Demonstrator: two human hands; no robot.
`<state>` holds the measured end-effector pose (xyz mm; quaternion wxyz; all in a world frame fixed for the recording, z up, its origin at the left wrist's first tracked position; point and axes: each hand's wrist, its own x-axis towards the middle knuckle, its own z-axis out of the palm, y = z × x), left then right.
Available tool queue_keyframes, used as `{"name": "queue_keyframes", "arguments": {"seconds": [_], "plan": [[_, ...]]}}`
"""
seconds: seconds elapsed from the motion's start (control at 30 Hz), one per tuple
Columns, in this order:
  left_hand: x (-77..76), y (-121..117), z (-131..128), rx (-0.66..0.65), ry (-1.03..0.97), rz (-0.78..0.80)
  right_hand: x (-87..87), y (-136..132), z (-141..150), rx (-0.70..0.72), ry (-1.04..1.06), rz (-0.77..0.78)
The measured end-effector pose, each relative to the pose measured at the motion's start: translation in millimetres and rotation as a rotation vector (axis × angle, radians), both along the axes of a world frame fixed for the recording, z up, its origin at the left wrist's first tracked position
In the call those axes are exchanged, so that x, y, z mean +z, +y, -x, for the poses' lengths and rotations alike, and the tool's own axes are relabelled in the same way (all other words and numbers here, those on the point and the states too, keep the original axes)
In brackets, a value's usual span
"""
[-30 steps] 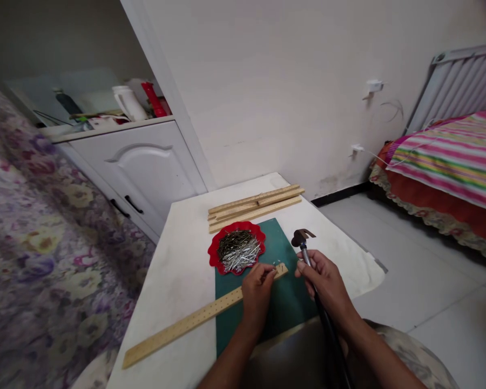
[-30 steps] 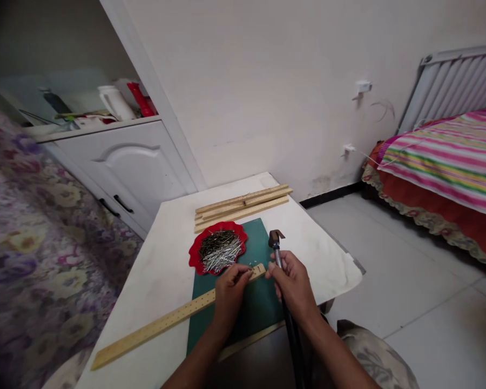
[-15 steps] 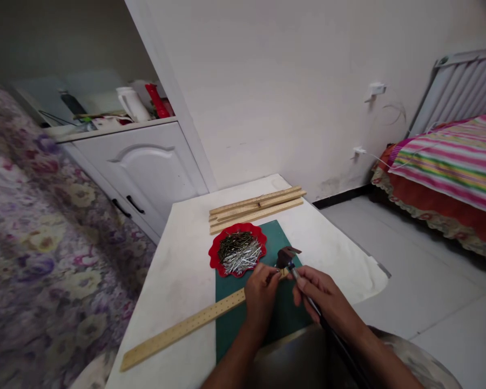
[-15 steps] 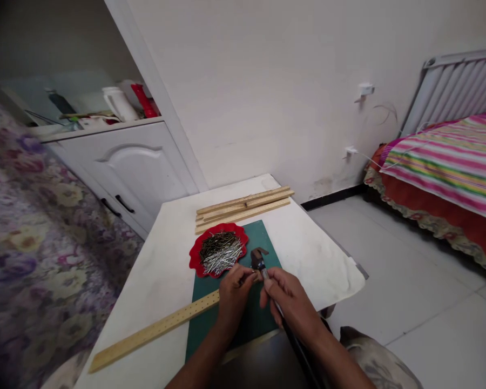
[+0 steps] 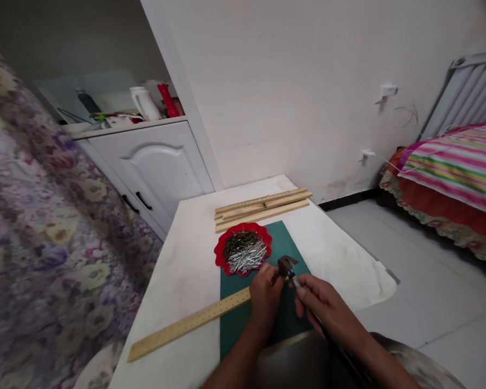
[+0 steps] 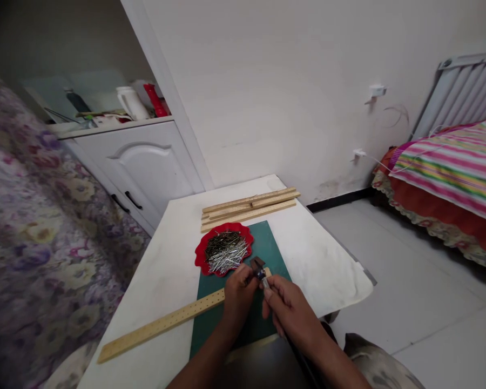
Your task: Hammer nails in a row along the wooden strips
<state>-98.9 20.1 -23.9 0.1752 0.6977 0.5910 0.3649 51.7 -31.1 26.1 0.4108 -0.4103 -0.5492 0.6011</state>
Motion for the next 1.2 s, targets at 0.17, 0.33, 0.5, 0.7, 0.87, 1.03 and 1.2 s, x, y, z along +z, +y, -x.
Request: {"name": "queue_keyframes", "arguments": {"seconds": [0.17, 0.33, 0.5, 0.7, 0.87, 1.03, 1.2], "plan": [[1.3, -1, 0, -0.003, -0.026, -0.004, 0.8, -1, 1, 0.005, -0.02, -0.002], [-2.2, 0, 0, -0.002, -0.007, -0.02, 0.7, -2, 2, 0.01, -0.038, 0.007], [-4.2, 0, 1, -0.002, 0.008, -0.021, -1.0, -1, 2, 0.013, -0.027, -0.008], [-4.8, 0, 1, -0.018, -0.024, -0.022, -0.3, 0, -1, 0.014, -0.008, -0.003], [2.3, -10, 6, -0.081, -0.104, -0.012, 1.5, 8, -9, -0.089, 0.095, -0.043], [23.7, -18, 35, -0.091, -0.054, -0.055, 1.9, 19, -11, -0.208, 0.184, -0.039], [41.2, 8, 70, -0.006, 0.12, -0.11, -3.0, 22, -8, -0.221, 0.203, -0.026]]}}
